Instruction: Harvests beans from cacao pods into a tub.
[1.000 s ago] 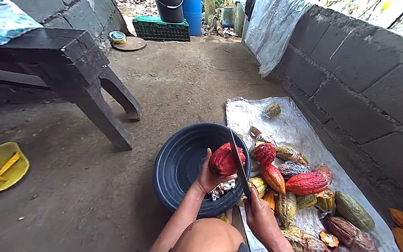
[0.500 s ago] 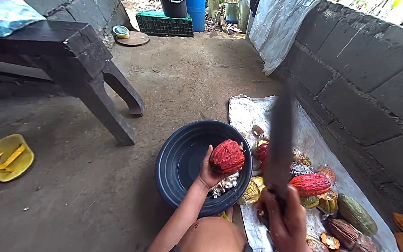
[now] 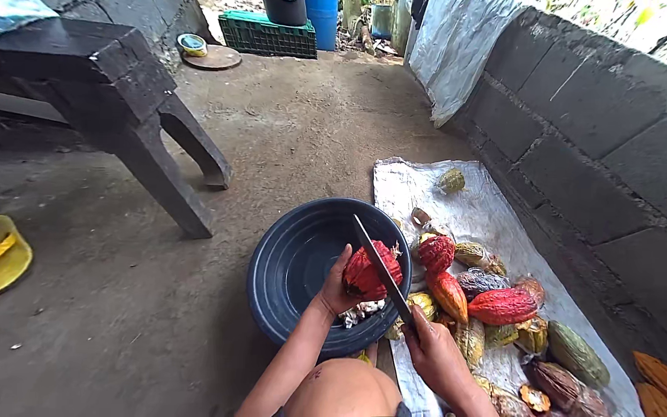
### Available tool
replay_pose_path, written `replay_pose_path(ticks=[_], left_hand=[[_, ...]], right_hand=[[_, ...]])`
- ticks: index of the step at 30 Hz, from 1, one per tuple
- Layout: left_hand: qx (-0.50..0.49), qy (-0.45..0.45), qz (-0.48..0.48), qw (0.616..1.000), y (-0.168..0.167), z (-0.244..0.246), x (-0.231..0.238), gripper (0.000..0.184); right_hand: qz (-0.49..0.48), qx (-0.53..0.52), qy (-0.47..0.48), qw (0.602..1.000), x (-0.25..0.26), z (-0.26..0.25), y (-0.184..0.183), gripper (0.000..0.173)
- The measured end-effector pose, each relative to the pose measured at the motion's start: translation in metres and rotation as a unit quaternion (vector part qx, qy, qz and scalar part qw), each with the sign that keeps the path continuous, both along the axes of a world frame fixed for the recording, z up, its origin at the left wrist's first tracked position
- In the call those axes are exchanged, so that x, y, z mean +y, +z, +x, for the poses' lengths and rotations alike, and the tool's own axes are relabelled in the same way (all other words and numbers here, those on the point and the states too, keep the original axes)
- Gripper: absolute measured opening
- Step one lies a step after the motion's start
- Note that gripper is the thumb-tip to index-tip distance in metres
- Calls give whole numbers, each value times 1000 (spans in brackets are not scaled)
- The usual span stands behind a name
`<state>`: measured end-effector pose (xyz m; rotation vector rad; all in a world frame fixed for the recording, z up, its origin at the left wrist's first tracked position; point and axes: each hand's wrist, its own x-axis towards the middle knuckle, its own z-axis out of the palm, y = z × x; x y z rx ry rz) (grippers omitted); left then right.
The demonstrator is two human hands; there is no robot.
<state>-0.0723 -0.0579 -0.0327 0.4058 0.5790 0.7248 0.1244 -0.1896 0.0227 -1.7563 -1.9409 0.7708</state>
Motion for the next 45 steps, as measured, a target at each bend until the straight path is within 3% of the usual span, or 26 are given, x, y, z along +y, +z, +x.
replay_pose_path(ticks=[2, 4, 8, 10, 12, 13, 15, 19, 22, 25, 27, 29, 31, 34, 36, 37, 38, 40, 41, 42, 45], left_hand=[[21, 17, -34, 999, 2, 6, -1, 73], [42, 25, -80, 996, 5, 9, 2, 76], [53, 36, -127, 990, 5, 6, 3, 79], [47, 36, -131, 990, 7, 7, 5, 81], [38, 30, -119, 992, 11, 9, 2, 84], [45, 22, -103, 993, 11, 11, -2, 85], [70, 0, -78, 994, 7, 10, -6, 84], [61, -42, -40, 996, 4, -2, -4, 81], [49, 7, -26, 998, 9, 1, 2, 77], [-30, 22, -56, 998, 5, 8, -6, 68], [-58, 9, -93, 994, 4, 15, -10, 71], [-56, 14, -105, 993, 6, 14, -6, 75], [-35, 37, -109, 993, 8, 12, -1, 76], [-11, 70, -139, 988, 6, 13, 2, 74], [-10, 78, -146, 986, 7, 12, 2, 73], [-13, 78, -144, 986, 7, 12, 2, 73], [-15, 77, -137, 987, 9, 13, 0, 73], [-4, 64, -108, 992, 10, 18, -5, 72], [10, 51, -95, 994, 8, 17, -7, 72], [8, 29, -90, 995, 4, 15, -7, 72], [-42, -66, -64, 995, -10, 4, -9, 76]], right_hand=[[11, 12, -14, 1000, -2, -1, 2, 29], [126, 76, -20, 989, -4, 2, 7, 32], [352, 277, -42, 893, -8, -9, 49, 20], [377, 289, -63, 878, -9, -15, 38, 18], [267, 148, -91, 948, -15, -13, -13, 22], [150, 63, -88, 983, -18, -11, -33, 27], [-36, -1, -85, 996, -17, -14, -42, 32], [-74, -16, -52, 996, -16, -9, -10, 34], [-77, -38, -21, 996, -6, 1, 3, 32], [45, -35, -53, 997, -11, -8, -26, 31], [116, -3, -69, 991, -10, -11, -41, 30], [120, 60, -57, 989, -2, -4, -23, 32], [192, 158, -38, 968, 2, 3, 11, 31], [341, 296, -53, 891, 3, -4, 72, 17], [409, 309, -74, 856, 7, -12, 80, 16], [406, 283, -96, 864, 6, -15, 62, 13], [364, 221, -119, 897, 1, -17, 30, 15], [147, 73, -116, 980, -9, -19, -25, 29], [43, 55, -100, 992, -9, -19, -39, 34], [-2, 61, -85, 995, -7, -16, -47, 35], [36, 76, -29, 996, -7, -2, -38, 27]])
